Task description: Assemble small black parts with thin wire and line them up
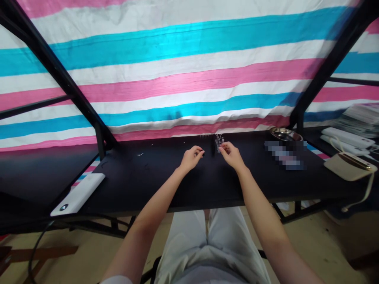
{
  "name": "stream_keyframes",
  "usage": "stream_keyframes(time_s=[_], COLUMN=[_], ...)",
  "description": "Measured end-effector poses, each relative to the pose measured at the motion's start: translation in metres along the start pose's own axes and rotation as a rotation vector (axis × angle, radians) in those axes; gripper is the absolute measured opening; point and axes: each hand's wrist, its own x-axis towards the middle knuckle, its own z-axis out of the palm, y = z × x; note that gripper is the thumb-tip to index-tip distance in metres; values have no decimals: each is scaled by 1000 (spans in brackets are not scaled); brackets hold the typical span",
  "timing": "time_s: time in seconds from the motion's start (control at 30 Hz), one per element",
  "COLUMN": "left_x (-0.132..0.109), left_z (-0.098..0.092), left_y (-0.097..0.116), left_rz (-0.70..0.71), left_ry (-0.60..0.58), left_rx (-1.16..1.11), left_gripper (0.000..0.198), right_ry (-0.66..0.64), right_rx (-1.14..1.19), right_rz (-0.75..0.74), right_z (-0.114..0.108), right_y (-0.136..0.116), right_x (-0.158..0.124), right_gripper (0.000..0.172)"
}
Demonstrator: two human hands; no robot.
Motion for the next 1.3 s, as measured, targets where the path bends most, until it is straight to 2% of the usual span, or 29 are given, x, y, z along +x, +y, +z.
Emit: stream_keyframes(time_s=[0.07, 0.17, 0.3, 0.4, 0.6, 0.73, 0.87, 1.07, 1.17, 1.3], left_x=[7, 17, 26, 28, 25, 24, 24, 21, 18, 12], left_z=[10, 27, 45, 51, 55, 59, 62, 63, 59, 49], left_y=[5, 7, 1, -5, -4, 0, 2, 7, 8, 4], left_rz=[15, 34, 70, 83, 17, -31, -78, -129, -157, -157], left_ry=[-53, -62, -78, -84, -168, -175, -177, -154, -132, -130], left_rx=[47, 88, 153, 231, 471, 610, 702, 722, 697, 643], left_gripper=[24, 22, 23, 24, 25, 28, 33, 46, 52, 51], right_ry=[-32, -106, -199, -236, -277, -266, -257, -295, -306, -321], right_rx=[-45, -141, -232, -319, -453, -538, -580, -607, -577, -475], right_rz=[32, 68, 131, 217, 330, 414, 437, 462, 463, 433], right_z=[-4, -6, -5, -4, 4, 11, 13, 12, 9, 4], right_y=[4, 7, 13, 17, 16, 13, 11, 8, 9, 10], right_x=[0, -1, 0, 1, 1, 1, 0, 0, -1, -2], right_gripper=[18, 16, 15, 14, 15, 20, 20, 23, 33, 43])
